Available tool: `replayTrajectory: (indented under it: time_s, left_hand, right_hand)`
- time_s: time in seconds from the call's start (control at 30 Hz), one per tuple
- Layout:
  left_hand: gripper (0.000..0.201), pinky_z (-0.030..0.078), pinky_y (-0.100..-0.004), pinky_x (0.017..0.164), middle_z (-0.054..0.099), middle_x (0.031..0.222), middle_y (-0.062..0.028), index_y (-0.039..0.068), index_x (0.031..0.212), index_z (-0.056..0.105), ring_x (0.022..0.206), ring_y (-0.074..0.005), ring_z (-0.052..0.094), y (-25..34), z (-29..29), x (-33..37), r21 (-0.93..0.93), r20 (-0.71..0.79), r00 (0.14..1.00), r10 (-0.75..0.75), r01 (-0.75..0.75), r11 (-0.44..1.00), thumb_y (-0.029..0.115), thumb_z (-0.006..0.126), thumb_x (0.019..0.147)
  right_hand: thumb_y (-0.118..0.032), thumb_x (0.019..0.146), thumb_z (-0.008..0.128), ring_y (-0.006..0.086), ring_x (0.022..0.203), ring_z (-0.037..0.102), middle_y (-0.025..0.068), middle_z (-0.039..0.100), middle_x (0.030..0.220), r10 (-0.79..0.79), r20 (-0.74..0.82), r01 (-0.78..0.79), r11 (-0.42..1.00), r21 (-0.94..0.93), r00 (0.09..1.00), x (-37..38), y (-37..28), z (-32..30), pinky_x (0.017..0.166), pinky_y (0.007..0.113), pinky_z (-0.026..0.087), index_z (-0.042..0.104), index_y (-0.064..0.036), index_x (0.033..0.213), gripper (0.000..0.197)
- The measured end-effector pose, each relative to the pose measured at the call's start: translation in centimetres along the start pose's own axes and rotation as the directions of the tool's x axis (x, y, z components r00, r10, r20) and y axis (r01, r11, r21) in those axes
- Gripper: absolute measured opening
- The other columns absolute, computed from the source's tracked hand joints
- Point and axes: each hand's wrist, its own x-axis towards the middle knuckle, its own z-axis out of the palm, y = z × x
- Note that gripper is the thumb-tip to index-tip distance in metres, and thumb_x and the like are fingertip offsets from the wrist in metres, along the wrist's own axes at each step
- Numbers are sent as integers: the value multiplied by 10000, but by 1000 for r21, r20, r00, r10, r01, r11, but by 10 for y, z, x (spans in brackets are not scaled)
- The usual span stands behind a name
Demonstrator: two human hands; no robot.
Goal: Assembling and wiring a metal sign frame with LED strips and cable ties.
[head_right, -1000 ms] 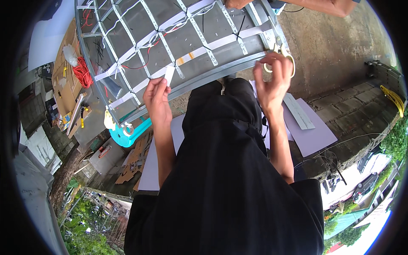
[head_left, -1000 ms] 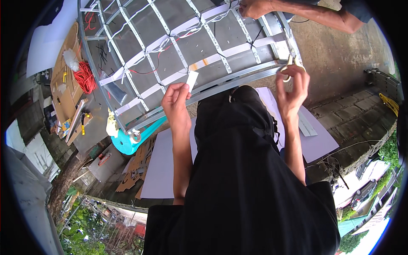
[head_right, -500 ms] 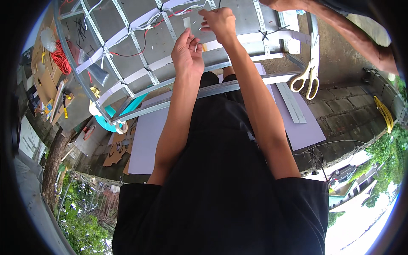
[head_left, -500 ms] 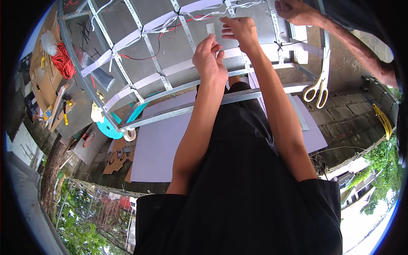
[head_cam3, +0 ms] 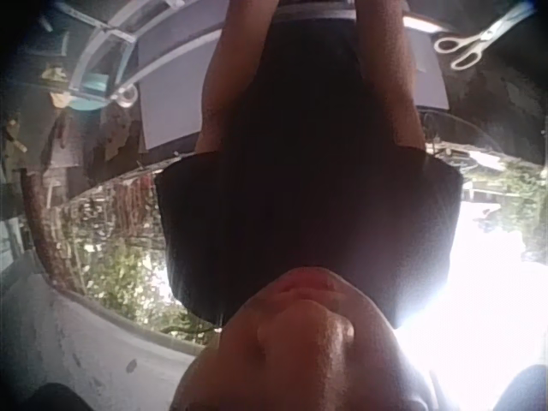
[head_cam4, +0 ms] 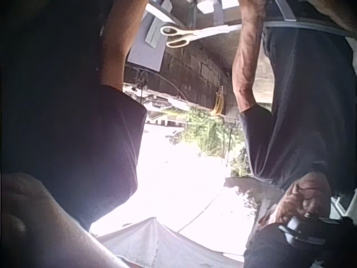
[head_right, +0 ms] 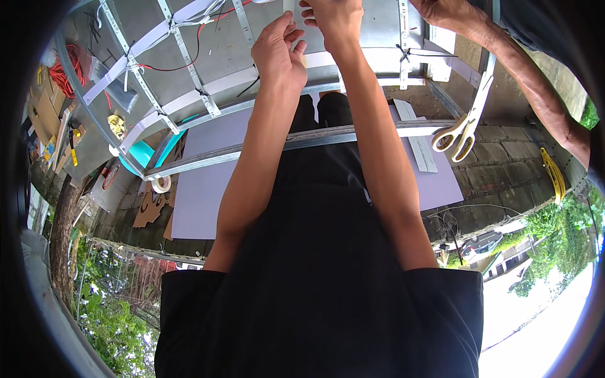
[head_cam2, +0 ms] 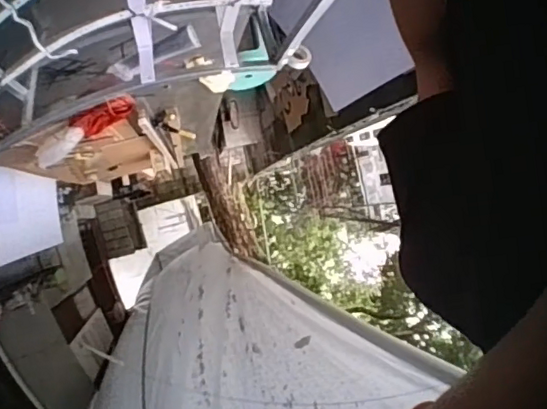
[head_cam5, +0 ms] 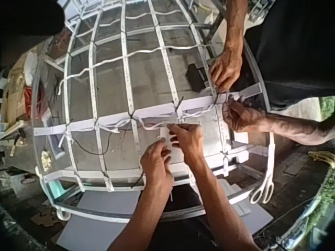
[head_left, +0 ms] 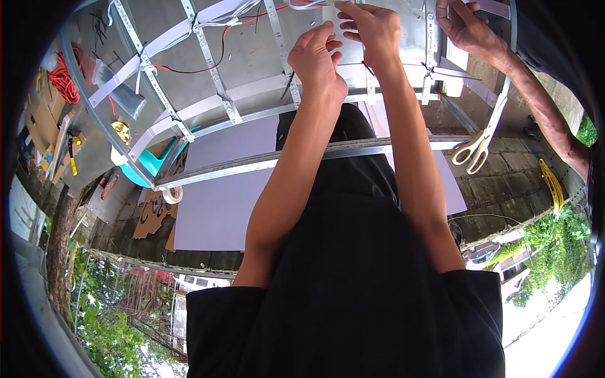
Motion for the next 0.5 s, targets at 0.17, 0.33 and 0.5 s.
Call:
replayTrajectory:
  time_s: [0.17, 0.33, 0.5]
  left_hand:
    - [161, 413, -301, 635, 641, 818, -21, 68, 899, 675, 704, -132, 596, 2, 3, 2, 32, -32, 999, 12, -11, 999, 134, 785, 801]
    - [151, 419, -302, 630, 656, 811, -27, 51, 882, 675, 695, -134, 605, 4, 4, 3, 114, -76, 996, 47, -39, 993, 117, 779, 795]
    - [132, 417, -287, 596, 661, 789, -30, 34, 856, 672, 679, -134, 609, 4, 5, 6, 164, -90, 991, 101, -85, 983, 87, 771, 786]
  right_hand:
    - [-210, 853, 735, 182, 615, 644, 115, 698, 776, -10, 18, 11, 1000, -21, 1000, 0, 1, -2, 532, 308, 519, 726, 85, 947, 310]
    - [-204, 857, 730, 184, 630, 657, 119, 703, 786, -12, 28, 13, 999, -34, 1000, 2, 5, -3, 547, 310, 539, 723, 91, 966, 314]
    - [-181, 874, 710, 178, 641, 666, 115, 708, 805, -4, 52, 5, 1000, -17, 999, 3, 7, -4, 552, 301, 544, 718, 89, 988, 294]
